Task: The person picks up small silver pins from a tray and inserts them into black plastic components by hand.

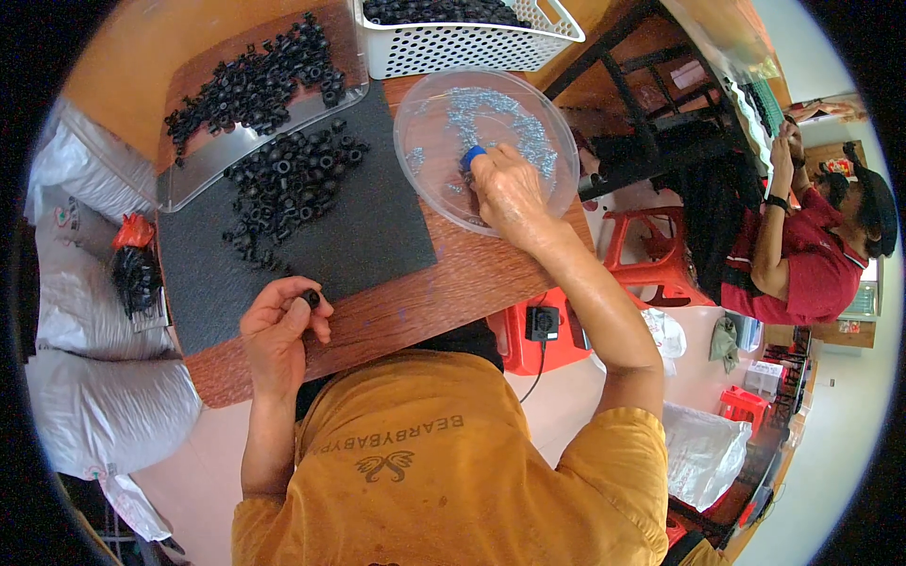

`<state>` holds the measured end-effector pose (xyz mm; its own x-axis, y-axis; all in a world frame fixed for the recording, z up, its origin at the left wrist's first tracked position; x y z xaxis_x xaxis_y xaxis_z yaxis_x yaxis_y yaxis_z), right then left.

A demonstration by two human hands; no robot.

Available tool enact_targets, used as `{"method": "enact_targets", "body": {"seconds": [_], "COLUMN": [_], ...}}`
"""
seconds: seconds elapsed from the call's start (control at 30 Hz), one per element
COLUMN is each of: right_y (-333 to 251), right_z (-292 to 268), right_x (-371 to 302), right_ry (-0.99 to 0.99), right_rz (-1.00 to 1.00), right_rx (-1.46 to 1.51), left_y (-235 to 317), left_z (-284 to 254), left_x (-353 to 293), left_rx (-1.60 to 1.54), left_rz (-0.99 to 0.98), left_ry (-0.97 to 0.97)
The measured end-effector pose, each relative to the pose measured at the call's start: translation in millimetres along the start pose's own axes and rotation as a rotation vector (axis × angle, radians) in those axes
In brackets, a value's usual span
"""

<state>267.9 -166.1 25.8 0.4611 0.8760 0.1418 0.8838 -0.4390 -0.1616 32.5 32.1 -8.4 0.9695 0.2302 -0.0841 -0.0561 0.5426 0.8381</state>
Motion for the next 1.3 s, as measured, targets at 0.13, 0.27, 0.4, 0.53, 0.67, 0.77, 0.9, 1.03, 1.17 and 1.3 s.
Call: {"method": "enact_targets", "body": {"seconds": [0.13, 0.27, 0.4, 0.53, 0.67, 0.77, 0.9, 1.03, 1.17, 1.3], "right_y": [-14, -50, -106, -135, -145, -147, -146, -150, -150, -153], "right_z": [-5, -27, -32, -18, -10, -7, 2, 9, 12, 12], "right_x": [2, -5, 1, 12, 14, 14, 11, 11, 10, 9], "right_ry": [0.105, 0.071, -0.042, -0.151, -0.22, -0.282, -0.357, -0.29, -0.278, -0.27], "right_rz": [0.032, 0.129, 0.177, 0.04, 0.01, 0.06, 0.192, 0.241, 0.28, 0.304], "right_rx": [0.027, 0.3, 0.666, 0.897, 0.972, 0.981, 1.174, 1.323, 1.41, 1.319], "left_y": [0, 3, 1, 1, 5, 5, 5, 3, 3, 2], "left_z": [0, 6, 8, 7, 10, 8, 7, 5, 6, 8], "left_x": [-1, 0, 0, -2, -9, -10, -12, -14, -16, -17], "left_rx": [0.006, -0.015, -0.04, 0.03, 0.098, 0.116, 0.157, 0.161, 0.195, 0.192], "left_rz": [-0.015, -0.047, -0.044, -0.025, 0.022, 0.039, 0.056, 0.085, 0.066, 0.061], "left_ry": [0.014, -0.008, -0.041, -0.047, -0.023, -0.016, -0.027, -0.018, -0.019, -0.008]}}
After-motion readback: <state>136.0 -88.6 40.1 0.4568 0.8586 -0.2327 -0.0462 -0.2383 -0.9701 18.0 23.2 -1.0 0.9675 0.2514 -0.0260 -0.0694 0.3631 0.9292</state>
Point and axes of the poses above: each hand's wrist, its own x-axis towards the middle knuckle, its own z-axis out of the palm, y = z × x, the point moved 2 cm from there along x, towards the middle knuckle, and after that the axes turned 10 degrees about -y, right-handed, at the moved point
